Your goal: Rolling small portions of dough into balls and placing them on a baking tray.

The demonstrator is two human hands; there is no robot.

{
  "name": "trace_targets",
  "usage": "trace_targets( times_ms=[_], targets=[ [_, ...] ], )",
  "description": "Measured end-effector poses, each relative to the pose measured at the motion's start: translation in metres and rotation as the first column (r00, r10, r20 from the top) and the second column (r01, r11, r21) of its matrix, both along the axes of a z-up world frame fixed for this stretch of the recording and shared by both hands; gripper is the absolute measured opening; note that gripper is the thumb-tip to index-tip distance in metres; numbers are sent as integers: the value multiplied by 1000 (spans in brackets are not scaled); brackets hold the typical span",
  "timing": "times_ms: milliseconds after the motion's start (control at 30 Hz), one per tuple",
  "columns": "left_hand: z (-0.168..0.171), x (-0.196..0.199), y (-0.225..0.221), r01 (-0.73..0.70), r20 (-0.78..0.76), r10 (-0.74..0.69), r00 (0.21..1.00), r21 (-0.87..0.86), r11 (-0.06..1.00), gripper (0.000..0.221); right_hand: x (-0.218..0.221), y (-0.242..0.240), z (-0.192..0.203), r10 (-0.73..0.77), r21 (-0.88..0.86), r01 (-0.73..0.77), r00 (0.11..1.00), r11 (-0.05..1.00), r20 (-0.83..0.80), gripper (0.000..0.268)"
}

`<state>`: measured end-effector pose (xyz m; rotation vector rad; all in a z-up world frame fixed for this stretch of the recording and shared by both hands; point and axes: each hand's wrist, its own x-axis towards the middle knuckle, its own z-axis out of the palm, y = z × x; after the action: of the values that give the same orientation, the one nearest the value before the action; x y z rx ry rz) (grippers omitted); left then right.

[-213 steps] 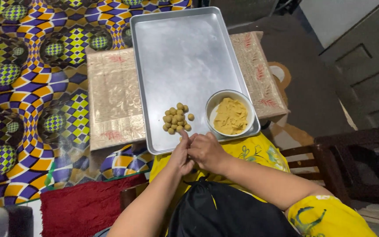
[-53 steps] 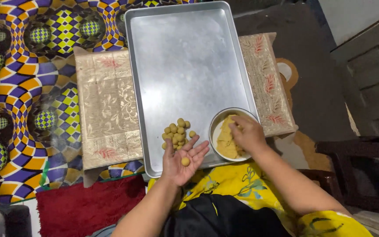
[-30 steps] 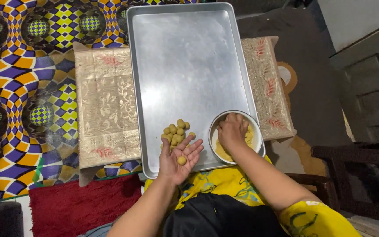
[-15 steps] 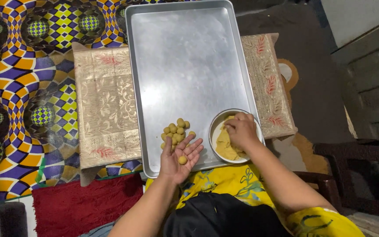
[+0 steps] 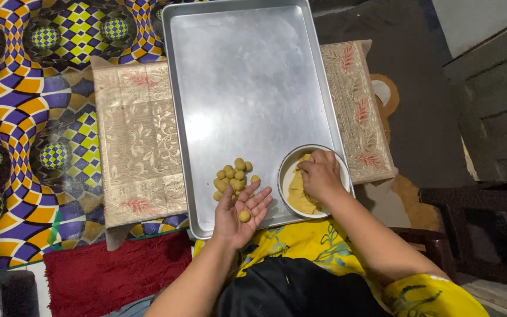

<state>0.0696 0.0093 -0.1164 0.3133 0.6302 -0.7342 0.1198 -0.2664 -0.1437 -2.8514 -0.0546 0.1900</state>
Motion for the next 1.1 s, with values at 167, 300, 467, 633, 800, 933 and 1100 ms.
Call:
trace_targets(
  times_ms=[167, 300, 467, 633, 800, 933, 1100],
  targets=[
    [0, 0, 1, 10, 1, -10, 1000, -11, 1000, 79, -1, 15, 21, 23, -64, -27, 998, 998, -64, 27],
    [-1, 0, 0, 15, 4, -15, 1000, -7, 1000, 79, 0, 21, 23, 11, -82, -21, 993, 996, -122, 31],
    [-5, -2, 0, 20, 10, -19, 1000, -22, 1000, 78, -2, 31, 39, 13, -86, -28, 984, 996, -175, 33],
    [-1, -3, 0, 28, 12, -27, 1000, -9, 1000, 77, -1, 31, 18, 13, -120, -36, 981, 992, -193, 31],
    [-2, -2, -1, 26, 16, -26, 1000, -26, 999, 75, 3, 29, 8, 5, -104, -26, 981, 994, -192, 29],
    [0, -4, -2, 33, 9, -33, 999, -16, 999, 76, 4, 23, -6, 3, -96, -28, 969, 995, -245, 29],
    [-1, -3, -2, 22, 9, -21, 1000, -28, 999, 75, 1, 22, 7, 7, -14, -11, 957, 1000, -290, 22]
  ],
)
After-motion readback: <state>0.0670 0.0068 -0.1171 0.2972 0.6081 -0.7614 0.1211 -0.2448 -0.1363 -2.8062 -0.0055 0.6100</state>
